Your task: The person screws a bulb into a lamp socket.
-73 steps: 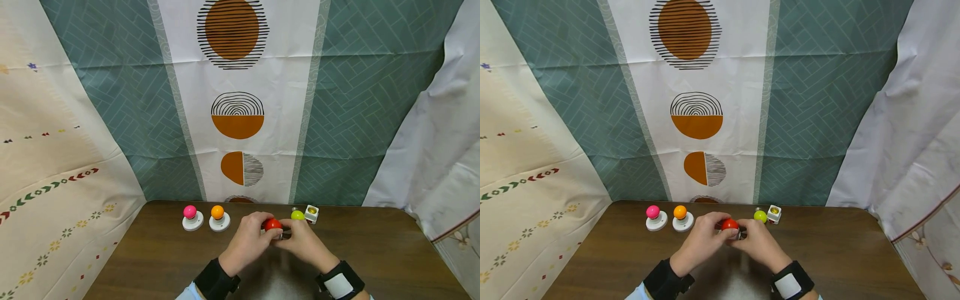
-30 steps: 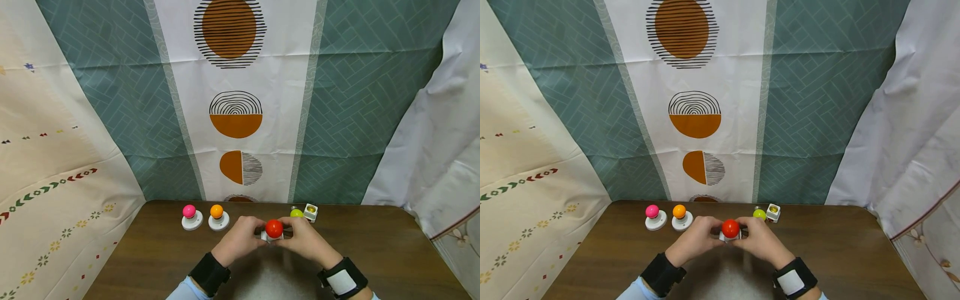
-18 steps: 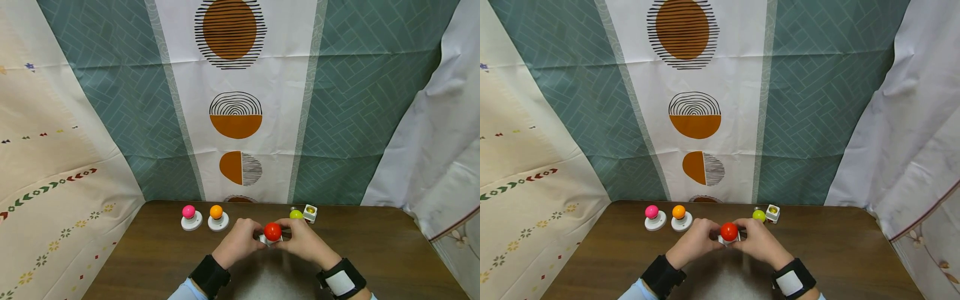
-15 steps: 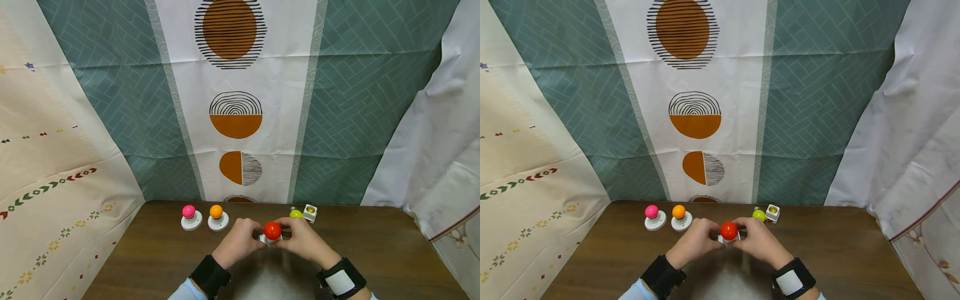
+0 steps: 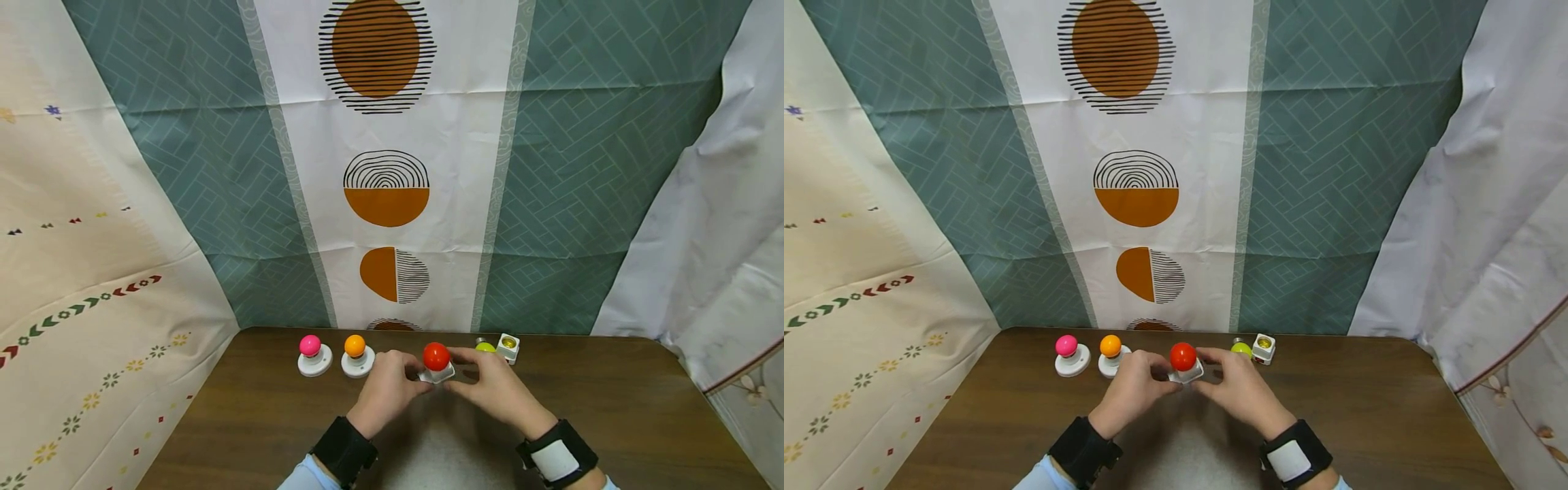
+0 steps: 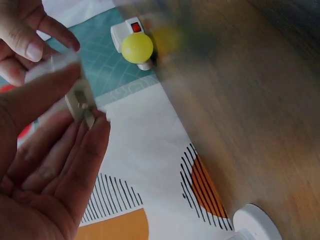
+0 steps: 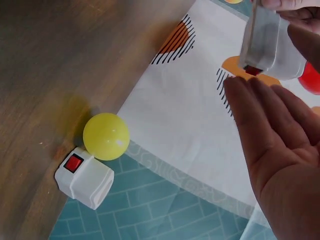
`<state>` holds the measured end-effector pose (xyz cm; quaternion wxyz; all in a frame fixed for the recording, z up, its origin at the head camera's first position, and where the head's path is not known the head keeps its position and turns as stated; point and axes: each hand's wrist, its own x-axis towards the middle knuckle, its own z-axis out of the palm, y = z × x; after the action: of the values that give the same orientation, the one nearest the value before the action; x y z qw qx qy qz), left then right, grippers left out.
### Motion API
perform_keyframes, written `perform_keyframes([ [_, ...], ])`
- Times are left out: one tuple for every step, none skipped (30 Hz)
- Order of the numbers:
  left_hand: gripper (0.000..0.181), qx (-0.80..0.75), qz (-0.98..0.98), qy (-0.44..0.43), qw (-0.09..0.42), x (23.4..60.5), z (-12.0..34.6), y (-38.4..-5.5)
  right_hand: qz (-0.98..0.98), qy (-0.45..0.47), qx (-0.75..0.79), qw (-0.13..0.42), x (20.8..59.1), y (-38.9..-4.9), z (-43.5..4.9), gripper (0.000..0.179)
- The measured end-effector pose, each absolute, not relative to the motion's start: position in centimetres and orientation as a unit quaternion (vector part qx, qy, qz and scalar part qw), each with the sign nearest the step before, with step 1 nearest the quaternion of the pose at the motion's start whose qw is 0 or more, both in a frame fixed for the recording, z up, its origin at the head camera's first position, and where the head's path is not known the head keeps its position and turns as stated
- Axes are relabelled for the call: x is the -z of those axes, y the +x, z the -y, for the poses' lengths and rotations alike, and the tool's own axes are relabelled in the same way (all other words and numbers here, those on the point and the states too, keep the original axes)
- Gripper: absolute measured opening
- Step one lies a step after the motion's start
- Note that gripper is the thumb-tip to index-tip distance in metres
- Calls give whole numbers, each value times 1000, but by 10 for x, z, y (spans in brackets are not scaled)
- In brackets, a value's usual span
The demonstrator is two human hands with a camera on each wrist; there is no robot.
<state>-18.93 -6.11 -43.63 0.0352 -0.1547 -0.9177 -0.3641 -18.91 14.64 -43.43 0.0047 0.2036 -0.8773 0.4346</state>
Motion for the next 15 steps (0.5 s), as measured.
perform_keyframes([
  [22,366,919,-138,48,438,61,-190,881,199,-430,15,434,-189,-147,51],
  [23,367,920,-123,61,439,62,-191,884,195,-424,24,435,-189,-147,50],
  [24,369,921,-105,72,440,62,-191,888,191,-416,32,435,-189,-147,50],
  [24,368,922,-88,85,441,63,-192,893,188,-406,42,435,-188,-147,49],
  [24,367,923,-72,97,443,63,-193,898,185,-397,49,436,-188,-147,48],
  [25,368,922,-56,105,445,64,-194,902,185,-387,57,436,-188,-148,48],
  [25,368,922,-42,113,447,64,-196,904,186,-379,62,436,-188,-148,47],
  [25,367,922,-31,123,450,65,-198,906,190,-372,66,437,-188,-148,47],
  [25,365,921,-19,133,454,66,-200,908,193,-366,70,437,-188,-148,47],
  [25,363,921,-8,142,457,67,-201,909,197,-360,74,437,-188,-148,46],
  [25,363,920,1,149,461,68,-203,910,200,-355,76,438,-188,-149,46],
  [25,362,919,10,155,465,69,-205,910,204,-351,78,438,-187,-149,46],
  [25,358,919,17,162,468,70,-207,911,207,-348,78,439,-187,-148,46],
  [26,355,919,24,167,471,70,-208,911,210,-347,76,440,-187,-148,45],
  [26,353,920,32,168,473,70,-210,911,212,-346,73,441,-187,-148,45],
])
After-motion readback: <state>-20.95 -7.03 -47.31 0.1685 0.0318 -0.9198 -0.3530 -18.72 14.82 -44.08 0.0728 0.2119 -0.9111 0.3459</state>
